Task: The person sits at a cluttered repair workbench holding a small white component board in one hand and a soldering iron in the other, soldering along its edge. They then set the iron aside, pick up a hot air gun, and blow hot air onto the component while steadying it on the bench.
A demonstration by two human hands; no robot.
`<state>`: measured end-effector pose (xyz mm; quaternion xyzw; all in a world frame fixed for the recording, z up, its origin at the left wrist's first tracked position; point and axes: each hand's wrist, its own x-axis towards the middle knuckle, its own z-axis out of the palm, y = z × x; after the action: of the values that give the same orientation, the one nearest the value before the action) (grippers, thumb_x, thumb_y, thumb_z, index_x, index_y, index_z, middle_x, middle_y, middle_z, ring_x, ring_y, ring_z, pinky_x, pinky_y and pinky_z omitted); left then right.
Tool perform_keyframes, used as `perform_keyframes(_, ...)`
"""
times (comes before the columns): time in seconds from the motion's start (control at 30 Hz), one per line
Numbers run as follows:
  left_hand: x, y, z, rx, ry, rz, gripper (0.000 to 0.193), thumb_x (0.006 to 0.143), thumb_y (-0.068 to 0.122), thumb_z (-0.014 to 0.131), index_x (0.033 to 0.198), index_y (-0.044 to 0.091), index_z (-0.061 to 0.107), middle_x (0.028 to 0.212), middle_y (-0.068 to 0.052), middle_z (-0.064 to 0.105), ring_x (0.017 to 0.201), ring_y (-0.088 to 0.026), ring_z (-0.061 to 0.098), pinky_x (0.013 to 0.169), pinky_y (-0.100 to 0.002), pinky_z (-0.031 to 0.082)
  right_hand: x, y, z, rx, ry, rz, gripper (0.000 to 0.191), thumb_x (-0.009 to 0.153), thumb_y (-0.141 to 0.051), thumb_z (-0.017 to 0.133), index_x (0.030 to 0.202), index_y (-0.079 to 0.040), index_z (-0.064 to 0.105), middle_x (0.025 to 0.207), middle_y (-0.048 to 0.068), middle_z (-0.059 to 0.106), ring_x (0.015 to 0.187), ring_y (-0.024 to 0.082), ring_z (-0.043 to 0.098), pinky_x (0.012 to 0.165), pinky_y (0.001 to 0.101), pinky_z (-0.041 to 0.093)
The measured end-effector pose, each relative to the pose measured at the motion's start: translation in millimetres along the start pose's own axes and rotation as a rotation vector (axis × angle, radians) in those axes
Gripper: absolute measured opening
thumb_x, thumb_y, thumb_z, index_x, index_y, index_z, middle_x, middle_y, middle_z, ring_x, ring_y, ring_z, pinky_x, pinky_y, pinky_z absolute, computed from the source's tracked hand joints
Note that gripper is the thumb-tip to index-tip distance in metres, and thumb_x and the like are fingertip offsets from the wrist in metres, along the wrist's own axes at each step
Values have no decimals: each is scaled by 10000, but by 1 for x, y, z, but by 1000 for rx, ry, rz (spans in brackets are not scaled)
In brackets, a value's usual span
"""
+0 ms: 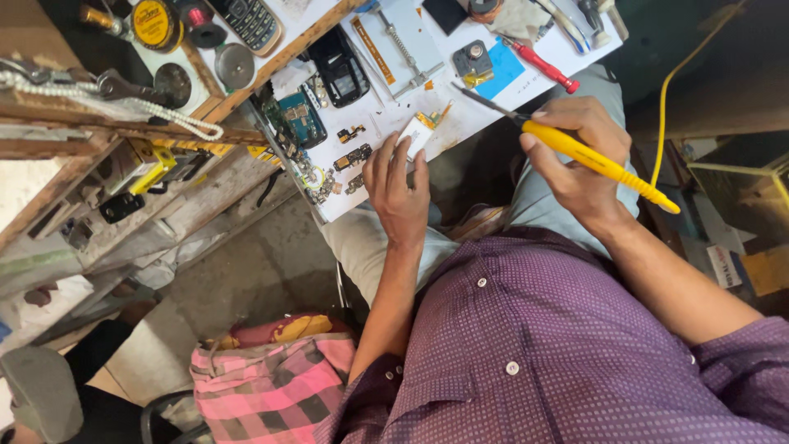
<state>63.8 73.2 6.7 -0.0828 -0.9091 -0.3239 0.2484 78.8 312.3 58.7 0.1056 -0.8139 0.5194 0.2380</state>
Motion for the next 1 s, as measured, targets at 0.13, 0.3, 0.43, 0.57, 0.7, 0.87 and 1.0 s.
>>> perform_keyframes(0.13, -1, -2, -2, 11, -6, 10, 316, 903, 46, 792, 1203, 12, 697, 1347, -116, 648, 1179, -323, 625, 1034, -440, 506, -5, 5, -10, -47, 30, -1, 212, 991, 23, 822, 1143, 41, 676, 1067, 168, 693, 988, 258, 682, 866, 309, 533)
perform_keyframes(0.3, -2, -3, -6, -16, -25, -29, 308, 911, 62, 790, 1204, 25, 703, 1312, -104, 641, 1168, -316, 626, 1024, -436, 508, -12, 11, -21, -43, 58, 42, 173, 1045, 17, 820, 1138, 41, 676, 1113, 163, 685, 988, 225, 645, 878, 291, 518)
perform_keyframes(0.43, -2, -3, -9, -45, -32, -48, 305, 917, 73, 791, 1206, 29, 704, 1275, -93, 638, 1166, -309, 622, 1021, -425, 512, -15, 15, -26, -53, 70, 62, 165, 1049, 21, 824, 1130, 34, 681, 1127, 158, 683, 994, 216, 635, 846, 282, 480)
perform_keyframes(0.57, -2, -4, -11, -61, -23, -50, 312, 907, 80, 799, 1200, 29, 705, 1261, -92, 638, 1159, -307, 620, 1013, -419, 513, -16, 12, -26, -33, 78, 85, 176, 1041, 24, 825, 1136, 31, 678, 1120, 159, 678, 983, 207, 626, 843, 280, 479)
perform_keyframes(0.7, -1, -2, -13, -55, -28, -61, 322, 889, 96, 827, 1185, 34, 715, 1264, -88, 634, 1139, -303, 621, 994, -424, 509, -6, -5, -31, -21, 123, 31, 227, 1040, 27, 836, 1137, 6, 632, 1141, 157, 676, 1065, 202, 686, 941, 297, 553)
perform_keyframes(0.87, 1, 1, -13, -121, 4, -79, 336, 876, 115, 839, 1174, 19, 718, 1307, -112, 618, 1124, -299, 628, 975, -419, 517, 26, -42, -46, -106, 264, -86, 238, 995, 23, 806, 1133, 12, 612, 1252, 199, 634, 1146, 268, 655, 953, 324, 590)
perform_keyframes(1.0, 1, -1, -15, -180, 33, -109, 313, 889, 92, 824, 1172, 3, 723, 1331, -136, 613, 1134, -304, 629, 969, -409, 532, 58, -56, -50, 380, 483, 31, 161, 1009, -165, 705, 1110, -48, 660, 1269, 102, 624, 1086, 196, 692, 959, 319, 633)
